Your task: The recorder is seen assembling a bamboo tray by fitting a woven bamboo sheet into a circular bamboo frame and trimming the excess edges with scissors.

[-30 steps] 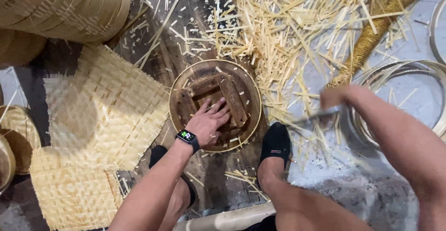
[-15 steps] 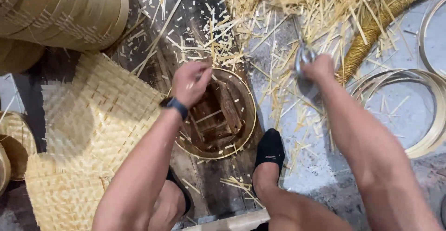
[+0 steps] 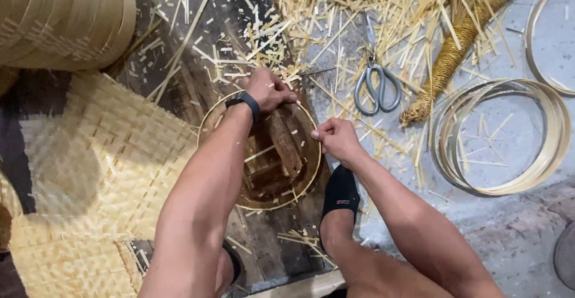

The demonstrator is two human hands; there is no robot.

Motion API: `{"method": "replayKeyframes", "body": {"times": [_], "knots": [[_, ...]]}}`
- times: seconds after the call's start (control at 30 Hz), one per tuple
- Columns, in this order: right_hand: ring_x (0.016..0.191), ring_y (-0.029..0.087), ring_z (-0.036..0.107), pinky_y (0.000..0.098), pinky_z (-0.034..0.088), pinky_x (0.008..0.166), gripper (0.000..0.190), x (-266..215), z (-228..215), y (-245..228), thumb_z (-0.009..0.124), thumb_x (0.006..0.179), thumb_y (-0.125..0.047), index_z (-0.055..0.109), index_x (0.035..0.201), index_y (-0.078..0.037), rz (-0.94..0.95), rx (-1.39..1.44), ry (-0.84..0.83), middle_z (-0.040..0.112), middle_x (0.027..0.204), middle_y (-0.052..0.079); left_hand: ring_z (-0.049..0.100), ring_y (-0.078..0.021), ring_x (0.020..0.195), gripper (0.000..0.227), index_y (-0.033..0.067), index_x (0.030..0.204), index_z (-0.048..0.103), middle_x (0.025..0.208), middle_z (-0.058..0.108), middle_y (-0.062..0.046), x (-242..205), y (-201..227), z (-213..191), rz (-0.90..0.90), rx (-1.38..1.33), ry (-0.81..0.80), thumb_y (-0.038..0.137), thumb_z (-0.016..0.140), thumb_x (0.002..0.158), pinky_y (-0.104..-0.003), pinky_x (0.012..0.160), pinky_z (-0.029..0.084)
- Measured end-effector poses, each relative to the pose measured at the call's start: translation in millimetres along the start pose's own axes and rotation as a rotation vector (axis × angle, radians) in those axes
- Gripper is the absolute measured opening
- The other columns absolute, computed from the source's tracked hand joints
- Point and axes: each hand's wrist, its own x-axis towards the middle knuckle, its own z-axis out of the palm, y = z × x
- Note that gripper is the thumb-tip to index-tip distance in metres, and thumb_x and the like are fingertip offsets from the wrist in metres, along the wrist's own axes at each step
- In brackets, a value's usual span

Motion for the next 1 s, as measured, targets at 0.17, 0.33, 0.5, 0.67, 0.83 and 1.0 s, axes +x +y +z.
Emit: {"method": "replayKeyframes", "body": {"times": [0.17,0.33,0.5,0.67,0.83,1.0], "knots": [[0.057,0.017,0.061,0.0319,0.049,0.05,0.02,-10,2,-4,0.079,0.086,-0.013,0.07,0.088,0.004,0.014,0.033,0.037,0.068,0.07,0.008,0.073,-0.0205,0.076,0.03,0.0149,0.087,0.084,0.083,0.08,-0.008,-13,1,-11,-0.003,-0.075,-0.004,0.043,0.084,0.074,-0.039,0.081,0.054],[0.062,0.014,0.065,0.0284,0.055,0.054,0.026,-61,3,-12,0.079,0.089,-0.018,0.067,0.102,0.001,-0.028,-0.18,0.057,0.07,0.074,0.008,0.071,-0.0259,0.087,0.043,0.0061,0.104,0.078,0.099,0.078,-0.017,-63,-58,-75,-0.495,-0.284,0.053,0.047,0.072,0.092,-0.042,0.081,0.059],[0.063,0.014,0.069,0.0286,0.061,0.056,0.023,-64,12,35,0.074,0.088,-0.012,0.065,0.104,0.002,0.079,0.16,-0.075,0.071,0.077,0.007,0.071,-0.0194,0.09,0.038,0.0074,0.106,0.08,0.101,0.079,-0.009,-87,-183,-49,-0.488,-0.372,0.039,0.036,0.085,0.081,-0.036,0.085,0.057],[0.06,0.018,0.067,0.0308,0.057,0.053,0.023,-51,0,26,0.075,0.088,-0.008,0.066,0.104,0.006,0.089,0.129,-0.014,0.069,0.077,0.011,0.072,-0.0152,0.086,0.037,0.0058,0.101,0.083,0.099,0.081,-0.006,-87,-211,-12,-0.441,-0.465,0.141,0.032,0.089,0.076,-0.032,0.084,0.057],[0.073,0.011,0.071,0.0248,0.061,0.064,0.026,-46,-23,-20,0.074,0.09,-0.007,0.068,0.113,0.002,-0.133,0.246,0.096,0.074,0.09,0.007,0.069,-0.0191,0.08,0.03,0.0065,0.101,0.08,0.096,0.079,-0.011,-173,-120,4,-0.697,-0.582,0.513,0.036,0.081,0.093,-0.036,0.075,0.057],[0.067,0.018,0.07,0.0308,0.062,0.061,0.019,-44,-14,13,0.076,0.088,-0.006,0.064,0.099,0.003,0.122,0.103,0.009,0.071,0.084,0.011,0.071,-0.0183,0.078,0.024,0.0063,0.105,0.059,0.09,0.067,-0.005,-236,-143,128,-0.812,-1.382,0.224,0.015,0.077,0.091,-0.038,0.079,0.067]]}}
